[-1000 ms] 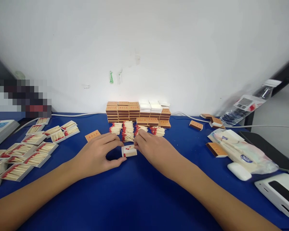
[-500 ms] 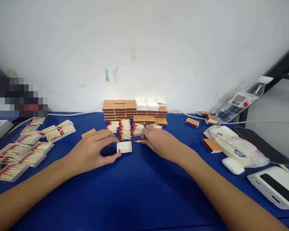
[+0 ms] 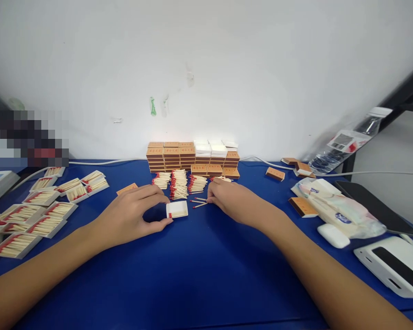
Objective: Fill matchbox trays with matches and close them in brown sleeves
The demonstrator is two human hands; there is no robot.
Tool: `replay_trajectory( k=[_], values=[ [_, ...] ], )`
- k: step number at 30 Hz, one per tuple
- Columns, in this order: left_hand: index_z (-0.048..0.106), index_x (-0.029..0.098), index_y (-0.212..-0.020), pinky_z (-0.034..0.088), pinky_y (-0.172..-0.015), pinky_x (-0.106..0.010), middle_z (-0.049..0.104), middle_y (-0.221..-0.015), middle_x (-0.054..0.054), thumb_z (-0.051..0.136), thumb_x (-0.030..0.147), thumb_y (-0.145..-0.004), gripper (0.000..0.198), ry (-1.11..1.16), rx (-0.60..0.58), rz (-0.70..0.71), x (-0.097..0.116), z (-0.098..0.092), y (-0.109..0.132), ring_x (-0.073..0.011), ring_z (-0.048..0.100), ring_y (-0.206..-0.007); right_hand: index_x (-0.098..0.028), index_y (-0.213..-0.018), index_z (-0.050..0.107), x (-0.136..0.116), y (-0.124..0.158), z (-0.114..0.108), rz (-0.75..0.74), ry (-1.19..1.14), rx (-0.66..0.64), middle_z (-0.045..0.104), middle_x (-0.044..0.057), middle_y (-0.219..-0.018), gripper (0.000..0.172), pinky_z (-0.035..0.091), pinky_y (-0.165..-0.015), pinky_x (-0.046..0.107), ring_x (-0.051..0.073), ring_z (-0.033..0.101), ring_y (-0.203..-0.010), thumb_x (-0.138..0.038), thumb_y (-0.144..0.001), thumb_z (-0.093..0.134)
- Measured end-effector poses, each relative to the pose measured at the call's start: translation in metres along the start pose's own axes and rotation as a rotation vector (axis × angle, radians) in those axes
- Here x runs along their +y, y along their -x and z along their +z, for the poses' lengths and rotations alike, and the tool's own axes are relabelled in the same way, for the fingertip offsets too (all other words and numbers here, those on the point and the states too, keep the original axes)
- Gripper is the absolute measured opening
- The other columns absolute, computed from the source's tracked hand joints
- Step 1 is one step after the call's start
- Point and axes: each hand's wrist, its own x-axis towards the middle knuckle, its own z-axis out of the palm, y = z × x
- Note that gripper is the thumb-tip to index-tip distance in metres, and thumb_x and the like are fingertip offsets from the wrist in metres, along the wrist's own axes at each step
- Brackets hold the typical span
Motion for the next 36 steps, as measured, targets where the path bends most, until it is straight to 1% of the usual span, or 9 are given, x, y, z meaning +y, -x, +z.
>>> replay_trajectory(
  k=[3, 9, 11, 15, 17, 23, 26, 31, 36],
  values=[
    [0.071, 0.02, -0.107, 0.052, -0.077, -0.033, 0.072, -0.101, -0.003, 0.071, 0.035, -0.094, 0.02, 0.019, -0.011, -0.001, 0.0, 0.0, 0.0, -0.0203, 0.07, -0.091, -0.02, -0.09, 0.06, 0.0, -0.001, 0.001, -0.03, 0.002, 0.041, 0.066, 0.009, -0.1, 0.018, 0.044, -0.071, 0.032, 0.021, 0.061, -0.083, -0.021, -0.105, 0.049],
    [0.071, 0.021, -0.108, 0.052, -0.078, -0.033, 0.072, -0.102, -0.004, 0.069, 0.036, -0.095, 0.02, 0.03, -0.022, -0.012, -0.001, 0.0, 0.0, -0.0204, 0.071, -0.092, -0.02, -0.091, 0.059, -0.007, -0.005, 0.006, -0.027, 0.03, 0.029, 0.065, 0.008, -0.1, 0.016, 0.042, -0.066, 0.03, 0.019, 0.06, -0.078, -0.016, -0.103, 0.049],
    [0.071, 0.021, -0.108, 0.052, -0.079, -0.033, 0.073, -0.102, -0.003, 0.069, 0.036, -0.095, 0.02, 0.022, -0.023, -0.013, -0.001, 0.0, 0.0, -0.0202, 0.071, -0.092, -0.021, -0.092, 0.058, -0.008, -0.005, 0.007, -0.041, 0.019, 0.037, 0.064, 0.007, -0.1, 0.016, 0.043, -0.069, 0.031, 0.019, 0.06, -0.081, -0.017, -0.104, 0.049],
    [0.071, 0.021, -0.107, 0.051, -0.078, -0.033, 0.073, -0.101, -0.003, 0.07, 0.036, -0.095, 0.019, 0.02, -0.016, -0.01, -0.001, 0.0, 0.0, -0.0198, 0.07, -0.091, -0.021, -0.098, 0.06, -0.009, -0.006, 0.011, -0.047, -0.016, 0.113, 0.063, 0.007, -0.105, 0.011, 0.045, -0.075, 0.032, 0.021, 0.062, -0.088, -0.023, -0.106, 0.052],
    [0.071, 0.021, -0.108, 0.051, -0.077, -0.032, 0.072, -0.102, -0.003, 0.07, 0.036, -0.095, 0.02, 0.033, -0.018, -0.007, -0.001, 0.0, 0.0, -0.0197, 0.07, -0.091, -0.021, -0.099, 0.061, -0.009, -0.008, 0.014, -0.06, -0.044, 0.124, 0.064, 0.007, -0.106, 0.01, 0.046, -0.077, 0.032, 0.021, 0.062, -0.09, -0.025, -0.105, 0.054],
    [0.072, 0.021, -0.107, 0.051, -0.078, -0.032, 0.073, -0.101, -0.003, 0.071, 0.035, -0.094, 0.019, 0.017, -0.025, -0.013, 0.0, 0.0, -0.001, -0.0196, 0.07, -0.091, -0.02, -0.094, 0.06, -0.01, -0.013, 0.02, -0.055, -0.055, 0.091, 0.066, 0.008, -0.102, 0.015, 0.046, -0.077, 0.032, 0.021, 0.063, -0.091, -0.022, -0.106, 0.052],
    [0.072, 0.021, -0.107, 0.051, -0.078, -0.032, 0.073, -0.101, -0.003, 0.071, 0.035, -0.094, 0.019, 0.01, -0.027, -0.02, 0.0, -0.001, -0.001, -0.0194, 0.07, -0.09, -0.019, -0.093, 0.059, -0.009, -0.011, 0.015, -0.049, -0.027, 0.083, 0.065, 0.009, -0.103, 0.017, 0.046, -0.075, 0.031, 0.021, 0.062, -0.089, -0.021, -0.107, 0.049],
    [0.071, 0.021, -0.106, 0.051, -0.078, -0.032, 0.073, -0.101, -0.002, 0.074, 0.036, -0.092, 0.021, 0.005, -0.017, -0.022, 0.0, -0.001, 0.0, -0.0194, 0.07, -0.088, -0.02, -0.094, 0.061, -0.009, -0.005, 0.006, -0.072, -0.017, 0.068, 0.064, 0.009, -0.104, 0.017, 0.045, -0.073, 0.031, 0.02, 0.061, -0.085, -0.024, -0.106, 0.05],
    [0.072, 0.021, -0.107, 0.051, -0.079, -0.032, 0.073, -0.102, -0.003, 0.072, 0.035, -0.094, 0.019, 0.021, -0.015, -0.011, -0.001, 0.0, 0.0, -0.0191, 0.07, -0.089, -0.02, -0.092, 0.061, -0.014, -0.003, 0.004, -0.069, -0.08, 0.017, 0.065, 0.007, -0.103, 0.019, 0.046, -0.076, 0.033, 0.02, 0.061, -0.087, -0.029, -0.107, 0.052]
  ],
)
